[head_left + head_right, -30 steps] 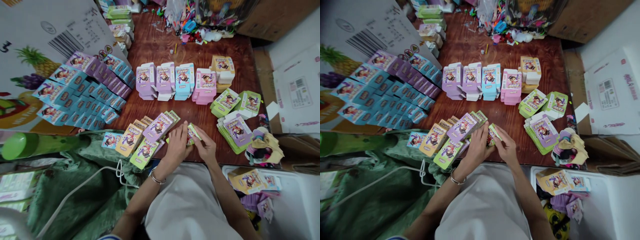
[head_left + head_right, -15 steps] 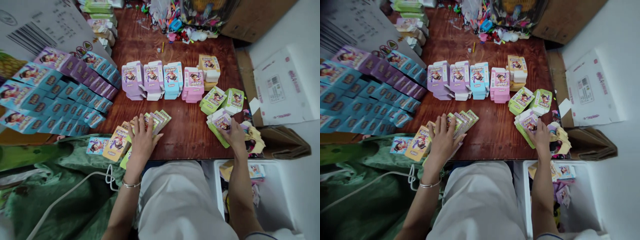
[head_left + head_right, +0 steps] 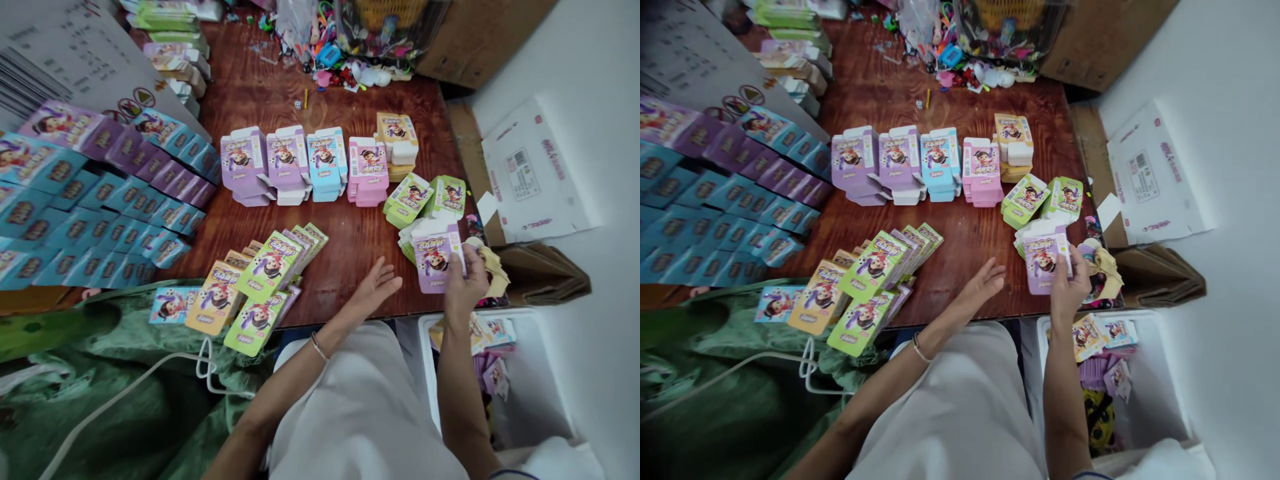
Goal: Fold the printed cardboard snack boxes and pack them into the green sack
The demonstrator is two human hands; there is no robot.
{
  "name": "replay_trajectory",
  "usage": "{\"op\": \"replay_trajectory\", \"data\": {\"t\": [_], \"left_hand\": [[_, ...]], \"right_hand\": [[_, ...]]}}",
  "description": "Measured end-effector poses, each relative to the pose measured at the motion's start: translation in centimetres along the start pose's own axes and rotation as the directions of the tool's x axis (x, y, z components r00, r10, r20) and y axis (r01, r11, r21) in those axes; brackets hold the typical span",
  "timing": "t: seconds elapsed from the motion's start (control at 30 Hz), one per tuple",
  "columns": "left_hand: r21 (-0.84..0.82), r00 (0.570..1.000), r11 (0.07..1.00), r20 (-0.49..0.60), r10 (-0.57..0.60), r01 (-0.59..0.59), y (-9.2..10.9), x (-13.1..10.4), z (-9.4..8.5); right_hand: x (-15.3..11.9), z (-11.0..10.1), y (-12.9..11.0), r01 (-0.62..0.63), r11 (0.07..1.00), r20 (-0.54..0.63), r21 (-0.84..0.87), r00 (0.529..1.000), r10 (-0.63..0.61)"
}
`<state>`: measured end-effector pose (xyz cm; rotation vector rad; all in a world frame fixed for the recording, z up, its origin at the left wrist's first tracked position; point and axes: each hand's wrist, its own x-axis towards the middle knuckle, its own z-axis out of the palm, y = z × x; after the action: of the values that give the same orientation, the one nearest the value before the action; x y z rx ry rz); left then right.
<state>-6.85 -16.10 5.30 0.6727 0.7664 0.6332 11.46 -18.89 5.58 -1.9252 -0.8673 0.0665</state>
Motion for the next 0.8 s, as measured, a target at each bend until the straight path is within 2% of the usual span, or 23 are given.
{"op": "replay_trajectory", "data": {"t": [0.07,0.13,0.2,0.27,0.33,0.37,0.43,0.47,0.5,0.53,0.57,0.6,0.63,0.67,0.7,0.73,0.8], "left_hand": [[-0.164,0.999,0.986,0.043,-0.029,0.036,0.2,0.2,0.0],[-0.302,0.996,0.951,0.076,-0.054,0.074,1.1,-0.1,-0.2],[-0.419,0.996,0.904,0.036,-0.077,0.085,2.1,-0.7,-0.8],[-0.48,0.994,0.875,-0.042,-0.096,0.064,2.8,-1.4,-1.8],[-0.469,0.99,0.88,-0.066,-0.121,0.076,3.1,-2.1,-3.1],[-0.445,0.988,0.889,-0.051,-0.147,0.109,3.2,-2.5,-3.7],[-0.387,0.983,0.908,-0.013,-0.182,0.163,3.2,-3.2,-4.8],[-0.359,0.983,0.917,0.005,-0.184,0.173,3.3,-3.5,-5.1],[-0.329,0.983,0.927,0.028,-0.18,0.18,3.3,-3.8,-5.3],[-0.297,0.983,0.937,0.052,-0.176,0.184,3.5,-4.0,-5.3],[-0.265,0.982,0.946,0.07,-0.174,0.186,3.7,-4.2,-5.2],[-0.238,0.982,0.953,0.072,-0.177,0.189,3.9,-4.2,-5.1],[-0.212,0.982,0.959,0.05,-0.182,0.189,4.0,-4.1,-4.9],[-0.181,0.984,0.968,-0.002,-0.178,0.174,4.2,-4.0,-4.7],[-0.131,0.986,0.982,-0.079,-0.147,0.136,4.2,-3.7,-4.5],[-0.047,0.982,0.996,-0.17,-0.079,0.072,4.2,-3.5,-4.4],[0.207,0.941,0.975,-0.306,0.143,-0.081,4.0,-3.1,-4.4]], "right_hand": [[-2.6,1.1,-1.5,-0.167,0.96,0.111,0.227,0.983,0.145],[-5.5,2.5,-3.2,-0.221,0.937,0.283,0.271,0.949,0.142],[-7.6,3.6,-5.0,-0.097,0.97,0.398,0.222,0.918,0.001],[-8.6,4.1,-6.5,0.155,0.975,0.45,0.161,0.867,-0.212],[-8.2,4.3,-7.7,0.371,0.913,0.512,0.166,0.759,-0.402],[-7.7,4.3,-8.1,0.43,0.878,0.55,0.209,0.691,-0.469],[-6.5,4.4,-8.7,0.477,0.819,0.585,0.32,0.581,-0.566],[-6.0,4.4,-8.8,0.478,0.798,0.58,0.367,0.554,-0.598],[-5.5,4.4,-8.7,0.462,0.787,0.57,0.408,0.545,-0.615],[-5.1,4.4,-8.5,0.42,0.793,0.563,0.441,0.559,-0.609],[-4.9,4.4,-8.2,0.351,0.817,0.558,0.458,0.602,-0.571],[-4.8,4.4,-7.9,0.264,0.847,0.549,0.461,0.665,-0.506],[-4.8,4.3,-7.5,0.17,0.875,0.543,0.453,0.726,-0.422],[-5.0,4.2,-7.2,0.086,0.896,0.546,0.435,0.767,-0.339],[-5.3,4.0,-7.0,0.024,0.912,0.56,0.408,0.782,-0.272],[-5.7,3.9,-7.0,-0.008,0.926,0.587,0.377,0.775,-0.232],[-6.7,3.7,-7.1,0.039,0.947,0.632,0.32,0.735,-0.244]]}}
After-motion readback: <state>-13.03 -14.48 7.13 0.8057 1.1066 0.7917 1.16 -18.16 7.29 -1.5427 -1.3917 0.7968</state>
